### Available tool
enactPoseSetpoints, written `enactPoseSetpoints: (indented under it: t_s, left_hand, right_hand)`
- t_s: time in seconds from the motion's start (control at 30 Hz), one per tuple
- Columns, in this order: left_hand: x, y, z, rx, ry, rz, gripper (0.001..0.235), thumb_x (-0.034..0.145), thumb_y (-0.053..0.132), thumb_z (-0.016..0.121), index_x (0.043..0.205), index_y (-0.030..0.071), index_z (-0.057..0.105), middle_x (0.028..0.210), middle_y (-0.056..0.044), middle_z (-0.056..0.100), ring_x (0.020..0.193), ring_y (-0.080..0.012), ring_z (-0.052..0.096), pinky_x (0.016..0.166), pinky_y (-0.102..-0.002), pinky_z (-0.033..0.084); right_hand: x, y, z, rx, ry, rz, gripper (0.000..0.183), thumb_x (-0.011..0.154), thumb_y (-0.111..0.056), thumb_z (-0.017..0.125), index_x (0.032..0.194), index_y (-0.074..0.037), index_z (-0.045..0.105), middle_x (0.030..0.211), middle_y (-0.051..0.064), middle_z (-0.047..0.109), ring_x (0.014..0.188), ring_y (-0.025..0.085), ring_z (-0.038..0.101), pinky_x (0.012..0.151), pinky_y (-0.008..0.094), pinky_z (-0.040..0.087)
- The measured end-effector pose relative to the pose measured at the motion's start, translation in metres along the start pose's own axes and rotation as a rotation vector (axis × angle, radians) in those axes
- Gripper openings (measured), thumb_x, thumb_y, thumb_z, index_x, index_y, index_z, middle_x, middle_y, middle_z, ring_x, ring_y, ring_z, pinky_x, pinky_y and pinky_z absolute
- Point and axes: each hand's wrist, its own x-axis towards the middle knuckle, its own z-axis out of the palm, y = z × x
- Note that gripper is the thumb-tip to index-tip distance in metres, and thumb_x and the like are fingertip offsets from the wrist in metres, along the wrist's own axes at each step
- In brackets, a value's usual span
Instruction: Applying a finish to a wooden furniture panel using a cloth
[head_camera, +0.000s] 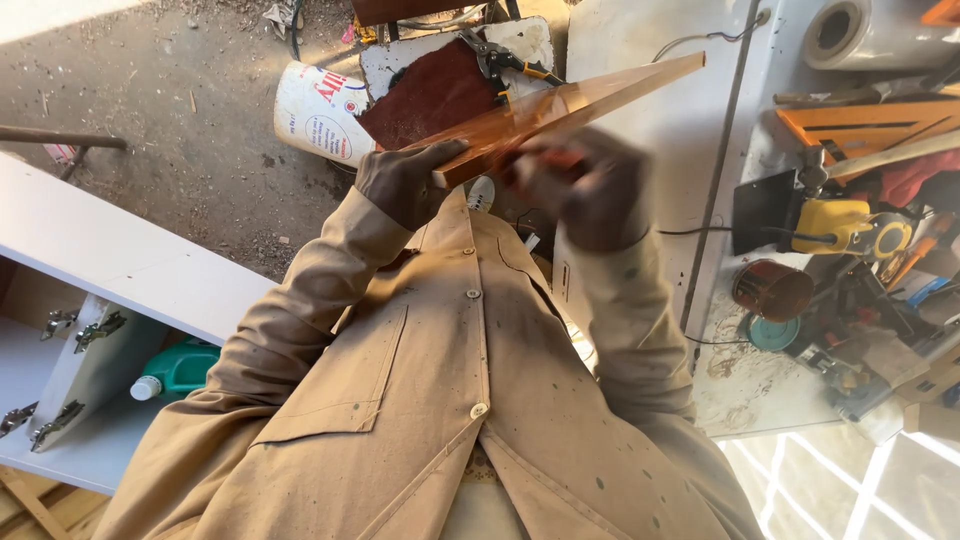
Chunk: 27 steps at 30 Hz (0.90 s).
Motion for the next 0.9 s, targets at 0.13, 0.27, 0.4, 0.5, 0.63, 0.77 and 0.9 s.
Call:
enactPoseSetpoints:
  t_s: [0.13, 0.27, 0.4, 0.5, 0.63, 0.77, 0.9]
  left_hand:
    - [-0.001, 0.006, -0.008, 0.080, -0.089, -0.044, 0.058, 0.081, 0.008, 0.061, 0.134, 0.029, 0.068, 0.118, -0.003, 0.079, 0.079, -0.0341, 0.075, 0.063, -0.046, 0.056]
    - [0.001, 0.011, -0.011, 0.100, -0.076, -0.040, 0.060, 0.080, 0.007, 0.061, 0.134, 0.031, 0.068, 0.112, -0.007, 0.080, 0.076, -0.0348, 0.075, 0.063, -0.048, 0.055]
    - [-0.004, 0.008, -0.005, 0.022, -0.027, -0.027, 0.055, 0.081, 0.008, 0.054, 0.129, 0.028, 0.072, 0.110, -0.005, 0.080, 0.074, -0.0406, 0.072, 0.063, -0.054, 0.056]
    - [-0.001, 0.005, -0.001, -0.031, 0.027, -0.005, 0.052, 0.080, 0.009, 0.055, 0.126, 0.028, 0.073, 0.107, -0.003, 0.079, 0.085, -0.0436, 0.073, 0.067, -0.060, 0.058]
    - [0.004, 0.021, -0.007, 0.008, 0.068, 0.005, 0.055, 0.078, 0.003, 0.053, 0.123, 0.025, 0.075, 0.103, -0.008, 0.079, 0.080, -0.0463, 0.071, 0.067, -0.062, 0.058]
    - [-0.009, -0.007, 0.000, -0.030, 0.026, 0.004, 0.048, 0.079, 0.015, 0.062, 0.123, 0.028, 0.075, 0.110, -0.002, 0.079, 0.086, -0.0413, 0.073, 0.072, -0.058, 0.057]
    - [-0.008, -0.006, -0.007, -0.054, 0.051, -0.013, 0.036, 0.085, 0.038, 0.074, 0.121, 0.034, 0.076, 0.103, 0.000, 0.078, 0.084, -0.0375, 0.073, 0.070, -0.052, 0.057]
  right_hand:
    - [0.032, 0.052, -0.058, 0.040, 0.118, 0.179, 0.018, 0.083, -0.001, 0.070, 0.098, 0.007, 0.076, 0.082, 0.020, 0.078, 0.066, 0.024, 0.080, 0.055, 0.032, 0.072]
    - [0.034, 0.071, -0.083, -0.597, 0.305, -0.005, 0.020, 0.075, -0.025, 0.080, 0.089, -0.012, 0.088, 0.062, -0.005, 0.071, 0.055, 0.007, 0.062, 0.049, 0.027, 0.048]
    - [0.005, 0.015, -0.025, -0.075, 0.135, -0.061, 0.011, 0.086, -0.004, 0.072, 0.093, 0.000, 0.080, 0.076, 0.017, 0.072, 0.066, 0.024, 0.072, 0.059, 0.029, 0.059]
    - [-0.016, -0.022, 0.006, -0.083, 0.063, -0.118, 0.014, 0.077, -0.017, 0.084, 0.090, -0.013, 0.081, 0.074, 0.013, 0.071, 0.072, 0.030, 0.072, 0.064, 0.035, 0.055]
    - [-0.026, -0.034, 0.017, -0.056, -0.047, -0.169, 0.012, 0.079, -0.015, 0.085, 0.090, -0.015, 0.080, 0.078, 0.014, 0.072, 0.073, 0.038, 0.071, 0.065, 0.044, 0.057]
    - [-0.012, 0.024, -0.032, -0.005, 0.066, -0.041, 0.014, 0.083, -0.026, 0.081, 0.091, -0.015, 0.080, 0.080, 0.013, 0.072, 0.074, 0.025, 0.070, 0.070, 0.036, 0.054]
    - [-0.032, 0.091, -0.112, 0.057, 0.274, 0.077, 0.024, 0.085, -0.018, 0.087, 0.099, 0.000, 0.079, 0.074, 0.020, 0.066, 0.062, 0.028, 0.064, 0.060, 0.036, 0.052]
